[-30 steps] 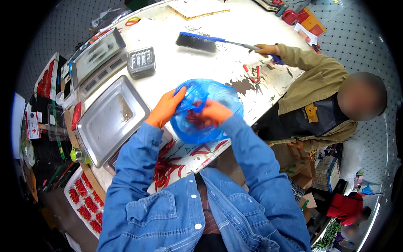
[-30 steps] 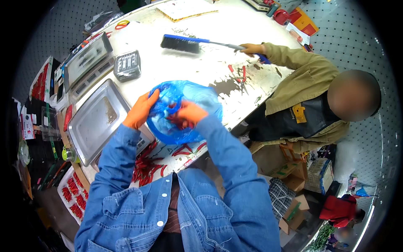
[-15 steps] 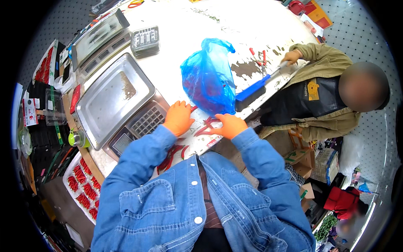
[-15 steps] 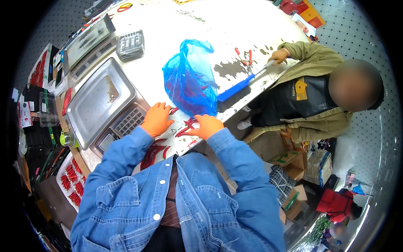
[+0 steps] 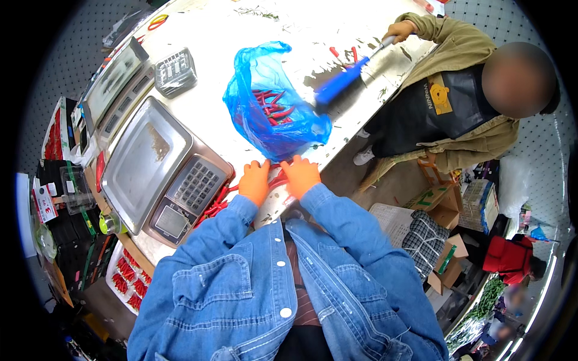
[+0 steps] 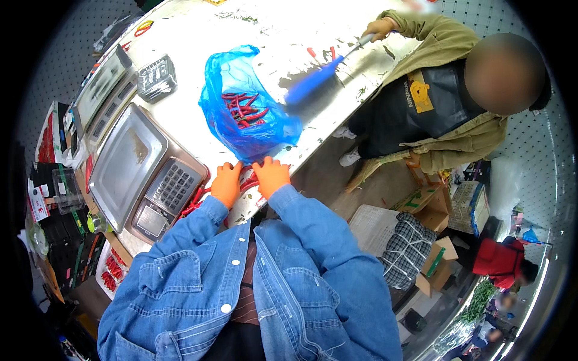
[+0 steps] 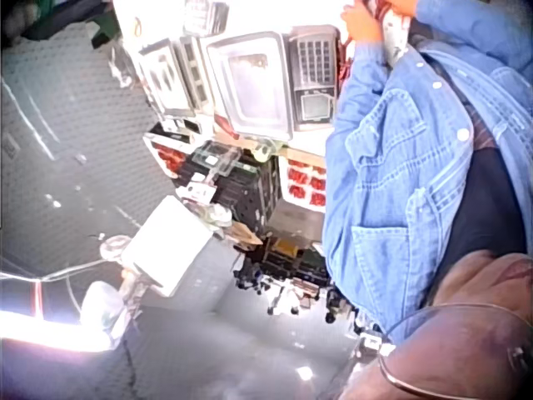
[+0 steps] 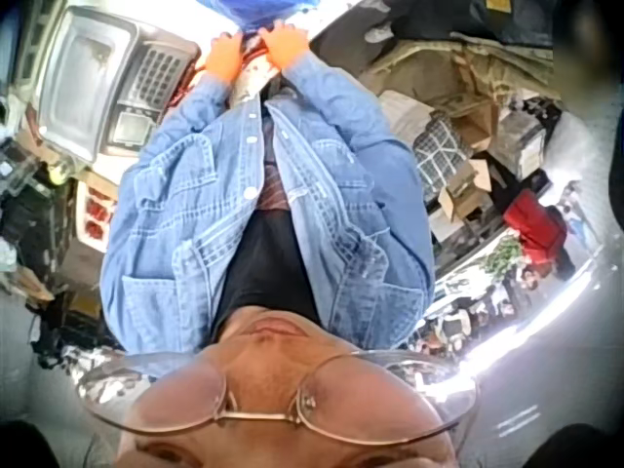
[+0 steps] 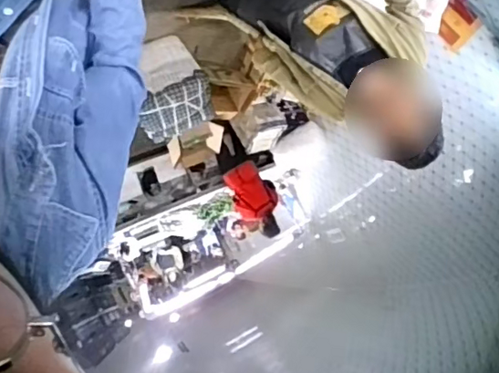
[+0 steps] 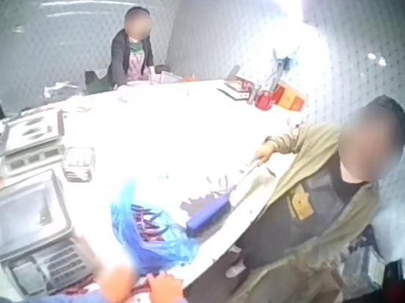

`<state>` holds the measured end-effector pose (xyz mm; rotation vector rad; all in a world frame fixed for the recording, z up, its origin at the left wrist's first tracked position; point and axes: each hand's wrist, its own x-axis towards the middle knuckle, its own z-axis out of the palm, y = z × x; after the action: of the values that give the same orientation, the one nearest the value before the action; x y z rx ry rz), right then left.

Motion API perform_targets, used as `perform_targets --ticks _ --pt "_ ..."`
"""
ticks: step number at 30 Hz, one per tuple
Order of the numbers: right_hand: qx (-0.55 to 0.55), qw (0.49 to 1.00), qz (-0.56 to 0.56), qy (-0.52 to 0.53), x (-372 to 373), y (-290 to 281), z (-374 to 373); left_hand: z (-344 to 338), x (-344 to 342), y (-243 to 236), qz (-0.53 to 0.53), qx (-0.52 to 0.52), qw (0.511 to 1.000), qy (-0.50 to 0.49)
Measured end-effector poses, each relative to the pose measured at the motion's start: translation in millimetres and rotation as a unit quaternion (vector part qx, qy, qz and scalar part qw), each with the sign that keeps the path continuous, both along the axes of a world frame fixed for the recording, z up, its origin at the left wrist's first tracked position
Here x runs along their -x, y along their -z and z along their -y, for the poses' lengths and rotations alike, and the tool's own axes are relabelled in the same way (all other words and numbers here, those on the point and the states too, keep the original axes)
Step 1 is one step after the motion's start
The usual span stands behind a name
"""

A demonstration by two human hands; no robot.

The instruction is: The person sorts red chili peppers on a white countertop, placing them into a digital scale tray and a plastic container. They then gather the peppers into a blue plastic bag and hand it to a customer. The person also picks up a pepper from the floor and cleans the counter with a brush.

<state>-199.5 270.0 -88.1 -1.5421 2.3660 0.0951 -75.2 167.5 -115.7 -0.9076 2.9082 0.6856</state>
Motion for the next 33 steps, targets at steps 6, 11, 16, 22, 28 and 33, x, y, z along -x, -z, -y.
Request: perform_targets --ticks 6,11,16,22,28,33 --pt "0.066 0.996 0.049 -0.027 -0.7 28.2 9.2 -28.5 8.3 8.5 0.0 0.056 0.998 0.024" --pt "0.129 0.989 0.048 -0.047 7.3 43.9 8.0 -36.0 20.3 15.9 0.018 0.028 0.999 -0.008" --pt "0.229 0.959 0.166 -0.015 -15.0 22.8 9.9 -37.3 0.1 -5.7 -0.165 -0.015 0.983 -0.084" --pt "0.485 0.843 0.232 -0.003 72.0 -86.7 37.8 -7.2 92.6 -129.1 -0.294 0.055 0.952 -0.062" --pt "0.359 0.68 0.631 0.097 161.4 -27.8 142.6 101.8 182.9 -78.7 -0.249 -0.164 0.94 -0.167" --pt "0.222 0.942 0.25 0.009 150.3 8.9 121.1 125.0 87.5 -48.4 0.048 0.121 0.965 -0.227"
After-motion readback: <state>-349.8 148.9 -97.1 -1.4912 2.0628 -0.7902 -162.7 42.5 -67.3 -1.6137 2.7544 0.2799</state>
